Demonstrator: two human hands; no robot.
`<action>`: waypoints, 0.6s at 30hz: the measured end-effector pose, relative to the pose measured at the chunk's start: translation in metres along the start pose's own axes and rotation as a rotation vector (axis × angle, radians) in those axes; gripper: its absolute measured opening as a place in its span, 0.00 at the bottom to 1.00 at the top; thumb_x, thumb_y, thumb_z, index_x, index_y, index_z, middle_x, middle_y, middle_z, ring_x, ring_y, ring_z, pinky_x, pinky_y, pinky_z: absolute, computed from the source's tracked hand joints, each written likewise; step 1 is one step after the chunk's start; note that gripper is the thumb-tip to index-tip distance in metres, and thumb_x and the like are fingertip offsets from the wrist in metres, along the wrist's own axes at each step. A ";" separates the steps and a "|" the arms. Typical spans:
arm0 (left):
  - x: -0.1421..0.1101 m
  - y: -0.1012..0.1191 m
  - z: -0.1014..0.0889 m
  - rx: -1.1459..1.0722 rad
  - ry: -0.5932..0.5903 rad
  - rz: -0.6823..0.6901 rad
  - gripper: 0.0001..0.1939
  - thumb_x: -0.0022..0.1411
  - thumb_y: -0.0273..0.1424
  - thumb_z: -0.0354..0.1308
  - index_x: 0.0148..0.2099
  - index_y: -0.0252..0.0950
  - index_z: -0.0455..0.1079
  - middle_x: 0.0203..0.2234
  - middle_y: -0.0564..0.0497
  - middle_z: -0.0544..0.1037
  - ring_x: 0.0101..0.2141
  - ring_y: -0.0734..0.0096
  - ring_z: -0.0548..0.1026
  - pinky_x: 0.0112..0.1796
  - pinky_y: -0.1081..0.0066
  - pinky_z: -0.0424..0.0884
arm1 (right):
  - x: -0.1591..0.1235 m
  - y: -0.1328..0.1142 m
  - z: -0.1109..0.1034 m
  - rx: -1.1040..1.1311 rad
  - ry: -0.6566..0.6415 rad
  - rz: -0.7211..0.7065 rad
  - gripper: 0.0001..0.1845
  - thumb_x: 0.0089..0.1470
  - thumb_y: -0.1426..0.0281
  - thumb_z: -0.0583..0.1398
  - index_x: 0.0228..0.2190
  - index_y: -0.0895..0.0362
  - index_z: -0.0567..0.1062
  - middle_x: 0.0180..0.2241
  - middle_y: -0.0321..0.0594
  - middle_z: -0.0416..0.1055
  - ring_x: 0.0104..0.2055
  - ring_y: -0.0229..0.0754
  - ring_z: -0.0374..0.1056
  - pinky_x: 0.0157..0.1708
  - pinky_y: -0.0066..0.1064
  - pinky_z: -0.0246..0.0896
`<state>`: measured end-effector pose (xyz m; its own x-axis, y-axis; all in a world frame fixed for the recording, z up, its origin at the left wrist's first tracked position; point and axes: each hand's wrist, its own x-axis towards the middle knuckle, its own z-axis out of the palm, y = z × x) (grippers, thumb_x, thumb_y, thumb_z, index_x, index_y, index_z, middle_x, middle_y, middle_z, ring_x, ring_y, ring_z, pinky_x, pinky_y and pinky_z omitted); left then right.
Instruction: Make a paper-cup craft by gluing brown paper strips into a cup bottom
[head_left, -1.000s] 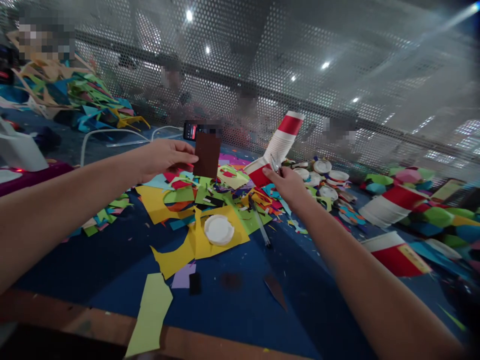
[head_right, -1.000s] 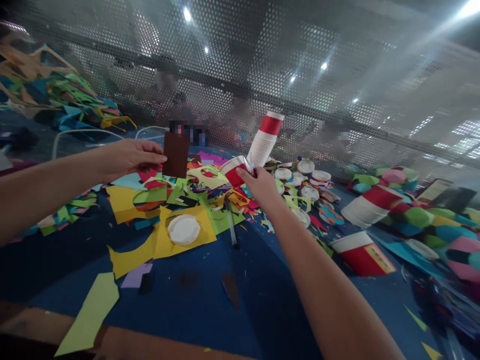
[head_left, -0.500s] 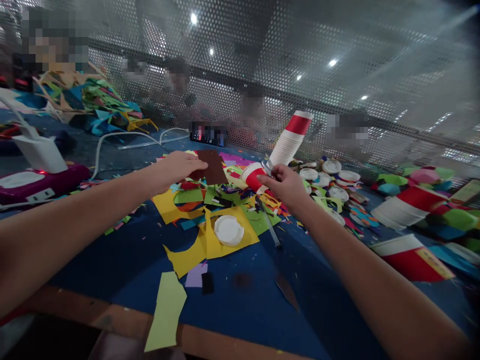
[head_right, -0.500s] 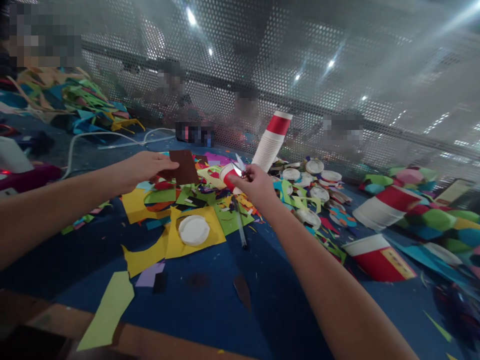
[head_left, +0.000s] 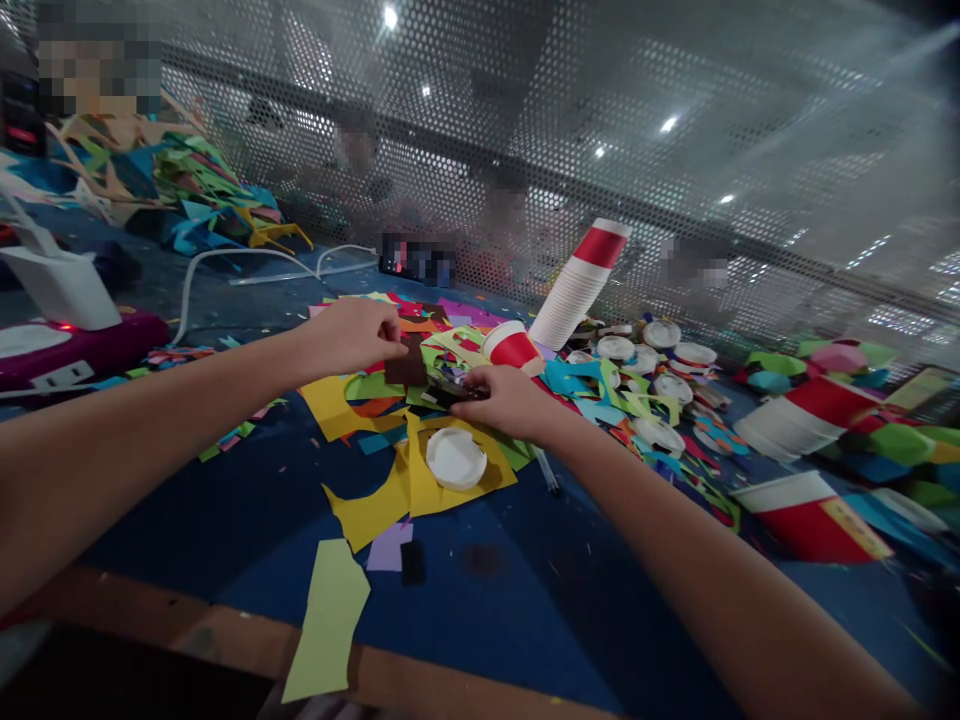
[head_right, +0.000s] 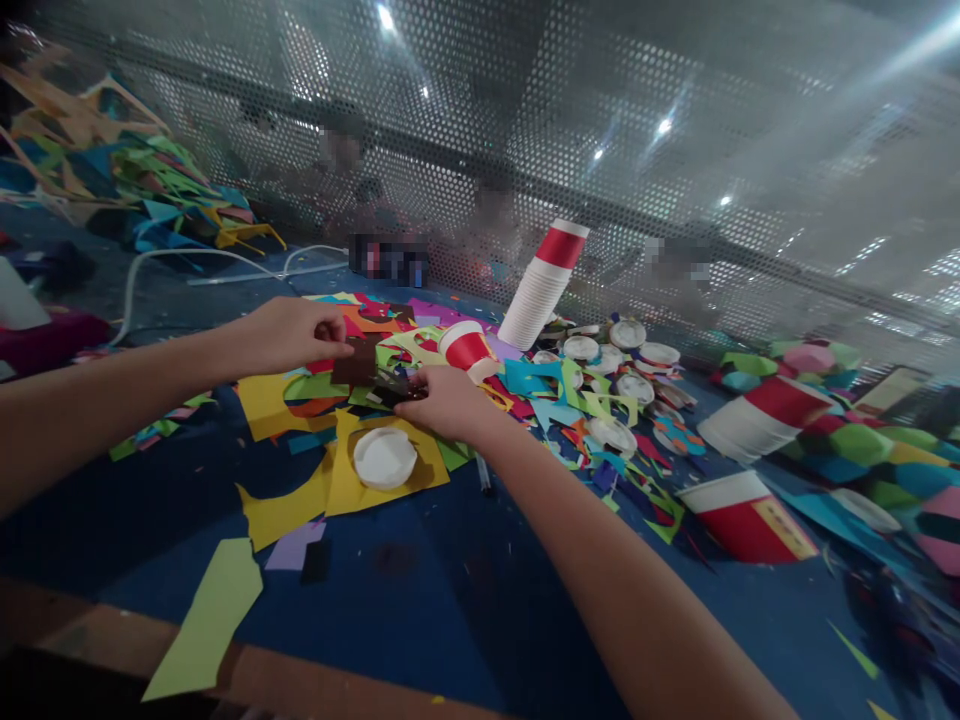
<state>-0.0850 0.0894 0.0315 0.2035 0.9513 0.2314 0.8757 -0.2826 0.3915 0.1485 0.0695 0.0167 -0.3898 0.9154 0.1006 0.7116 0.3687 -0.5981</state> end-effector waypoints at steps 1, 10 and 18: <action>0.000 0.001 0.001 -0.032 -0.032 0.018 0.08 0.52 0.38 0.61 0.31 0.39 0.74 0.27 0.51 0.79 0.33 0.61 0.76 0.33 0.68 0.64 | 0.000 0.000 0.000 0.014 0.005 0.005 0.10 0.40 0.71 0.67 0.19 0.55 0.70 0.22 0.35 0.67 0.28 0.40 0.62 0.30 0.33 0.51; -0.012 0.023 0.007 -0.626 -0.260 0.112 0.13 0.47 0.35 0.67 0.38 0.40 0.80 0.30 0.53 0.82 0.32 0.67 0.77 0.33 0.73 0.69 | -0.003 0.004 -0.007 0.300 0.090 -0.029 0.10 0.42 0.66 0.67 0.24 0.57 0.73 0.20 0.31 0.63 0.24 0.34 0.59 0.26 0.29 0.51; -0.016 0.040 0.007 -1.178 0.012 -0.150 0.06 0.55 0.25 0.64 0.30 0.36 0.69 0.25 0.53 0.77 0.26 0.76 0.74 0.30 0.74 0.70 | -0.013 -0.006 0.000 0.605 0.240 0.003 0.26 0.46 0.45 0.63 0.29 0.54 0.68 0.19 0.29 0.66 0.13 0.30 0.55 0.11 0.25 0.42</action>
<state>-0.0505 0.0635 0.0369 0.1238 0.9851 0.1194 -0.0527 -0.1136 0.9921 0.1488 0.0555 0.0189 -0.1976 0.9526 0.2312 0.2300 0.2743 -0.9338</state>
